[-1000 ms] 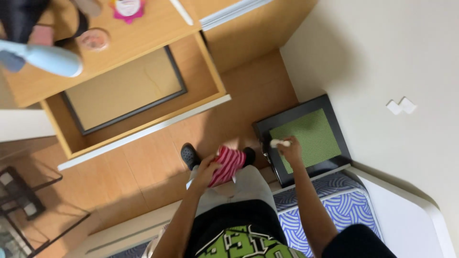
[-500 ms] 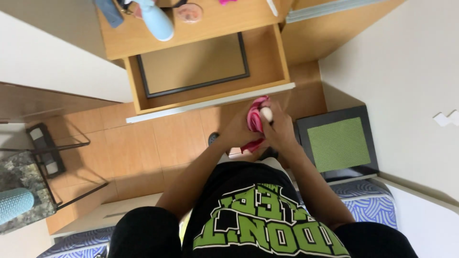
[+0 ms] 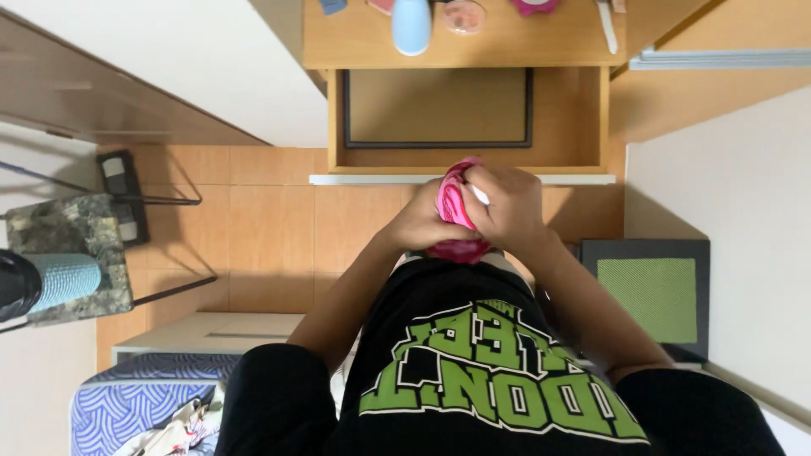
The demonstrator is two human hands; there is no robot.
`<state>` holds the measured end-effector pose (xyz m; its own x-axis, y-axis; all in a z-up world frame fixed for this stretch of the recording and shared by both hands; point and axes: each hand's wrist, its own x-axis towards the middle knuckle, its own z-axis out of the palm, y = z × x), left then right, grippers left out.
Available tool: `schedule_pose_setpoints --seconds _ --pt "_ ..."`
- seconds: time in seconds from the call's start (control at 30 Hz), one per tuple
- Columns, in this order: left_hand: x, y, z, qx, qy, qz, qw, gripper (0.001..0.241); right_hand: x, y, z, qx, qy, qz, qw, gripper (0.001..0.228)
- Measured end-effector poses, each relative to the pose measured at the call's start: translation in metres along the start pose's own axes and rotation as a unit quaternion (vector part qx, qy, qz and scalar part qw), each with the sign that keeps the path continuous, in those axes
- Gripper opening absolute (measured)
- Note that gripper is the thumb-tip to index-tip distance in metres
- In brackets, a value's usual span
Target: Wiping down cosmetic bottles and organizing them in a drawer.
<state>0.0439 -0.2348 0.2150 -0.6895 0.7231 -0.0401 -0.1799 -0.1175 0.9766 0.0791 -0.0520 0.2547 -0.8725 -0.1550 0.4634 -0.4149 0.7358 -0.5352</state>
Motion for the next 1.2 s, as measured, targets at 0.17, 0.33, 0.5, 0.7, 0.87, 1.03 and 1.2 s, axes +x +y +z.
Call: schedule_pose_setpoints --seconds 0.17,0.33,0.5,0.7,0.87,1.03,1.2 --pt "-0.003 -0.027 -0.021 -0.176 -0.075 -0.072 0.979 0.083 0.021 0.004 -0.010 0.105 -0.027 -0.162 0.981 0.016" --pt "0.015 -0.009 -0.021 -0.252 -0.128 -0.117 0.952 0.075 0.044 0.028 -0.009 0.117 -0.031 -0.255 0.959 0.016" --pt "0.055 0.021 0.014 0.256 0.197 0.030 0.946 0.052 0.058 0.059 -0.011 0.097 -0.092 0.083 0.988 0.019" --pt "0.104 -0.012 0.056 0.156 0.253 0.036 0.954 0.034 0.057 0.116 -0.060 0.202 -0.131 -0.010 0.970 0.017" --pt "0.130 -0.015 0.101 0.056 0.224 0.108 0.967 0.036 0.054 0.168 -0.070 0.315 -0.157 -0.054 0.934 0.015" --pt "0.137 -0.012 0.128 0.154 0.401 0.194 0.882 0.047 0.055 0.181 -0.039 0.388 -0.140 0.066 0.909 0.016" --pt "0.135 -0.057 0.121 0.049 0.552 0.200 0.808 0.026 0.046 0.145 -0.015 0.492 -0.115 0.064 0.861 0.021"
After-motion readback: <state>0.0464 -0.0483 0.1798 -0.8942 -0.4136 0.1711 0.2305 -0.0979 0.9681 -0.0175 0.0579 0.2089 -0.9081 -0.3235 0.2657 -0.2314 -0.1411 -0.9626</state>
